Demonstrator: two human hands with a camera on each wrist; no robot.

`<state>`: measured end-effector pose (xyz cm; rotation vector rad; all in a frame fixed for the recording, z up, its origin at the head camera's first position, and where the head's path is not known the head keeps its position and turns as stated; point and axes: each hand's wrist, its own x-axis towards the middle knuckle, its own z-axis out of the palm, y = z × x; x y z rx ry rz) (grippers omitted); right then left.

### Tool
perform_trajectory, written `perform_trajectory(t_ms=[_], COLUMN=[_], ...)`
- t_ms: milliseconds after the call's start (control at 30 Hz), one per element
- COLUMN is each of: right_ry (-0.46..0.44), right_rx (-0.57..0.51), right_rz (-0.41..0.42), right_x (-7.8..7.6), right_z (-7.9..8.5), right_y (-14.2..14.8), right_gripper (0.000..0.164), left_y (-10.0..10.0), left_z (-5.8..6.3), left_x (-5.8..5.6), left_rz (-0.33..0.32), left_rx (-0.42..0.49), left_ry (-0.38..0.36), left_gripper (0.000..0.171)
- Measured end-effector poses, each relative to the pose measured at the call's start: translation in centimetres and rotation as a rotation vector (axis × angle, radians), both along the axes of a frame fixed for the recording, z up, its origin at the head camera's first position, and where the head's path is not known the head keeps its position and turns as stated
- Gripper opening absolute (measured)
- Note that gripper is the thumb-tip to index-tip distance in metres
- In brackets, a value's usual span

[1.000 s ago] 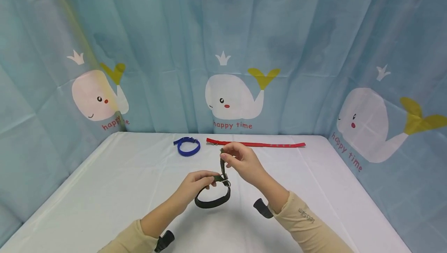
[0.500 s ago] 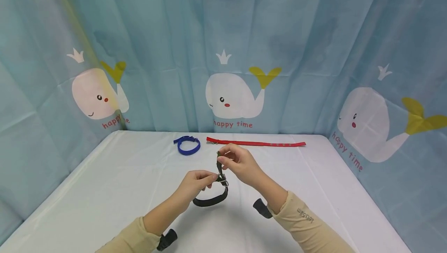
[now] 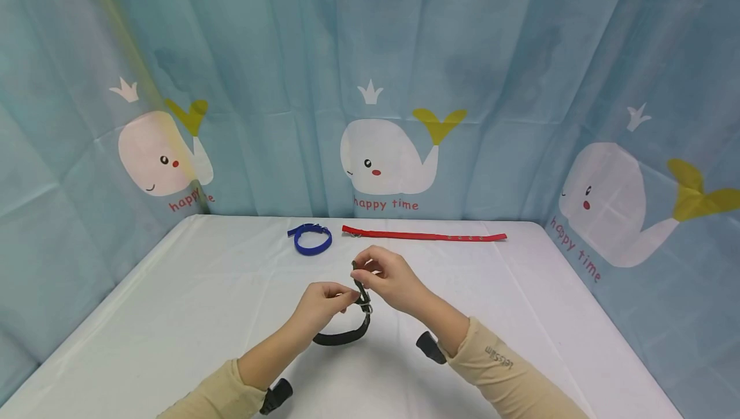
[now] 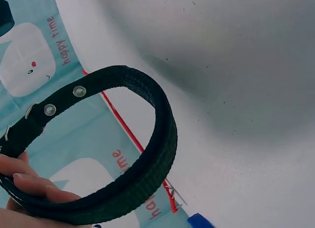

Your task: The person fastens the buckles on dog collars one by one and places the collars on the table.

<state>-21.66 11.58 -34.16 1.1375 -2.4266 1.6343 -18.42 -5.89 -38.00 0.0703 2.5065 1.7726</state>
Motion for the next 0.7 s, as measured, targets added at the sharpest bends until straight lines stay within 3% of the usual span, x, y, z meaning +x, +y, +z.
perform_trajectory(t_ms=[333, 467, 700], right_ry=[0.006, 0.048, 0.119], right_rx=[0.059, 0.050, 0.008], right_rz=[-0.030, -0.052, -0.067], right_x=[0.2, 0.3, 0.5], right_z=[-1.3, -1.9, -2.4], right_y=[-0.3, -0.4, -0.4], right_gripper=[0.011, 0.012, 0.020], left_y=[-0.7, -0.9, -1.3], left_z=[0.5, 0.6, 0.5], left_x=[0.1, 0.2, 0.2], left_rz=[-0.036, -0.051, -0.065], left_rx=[-0.032, -0.035, 0.052], left_ry=[-0.008, -0.006, 0.012], left_gripper=[0.023, 0.038, 0.065])
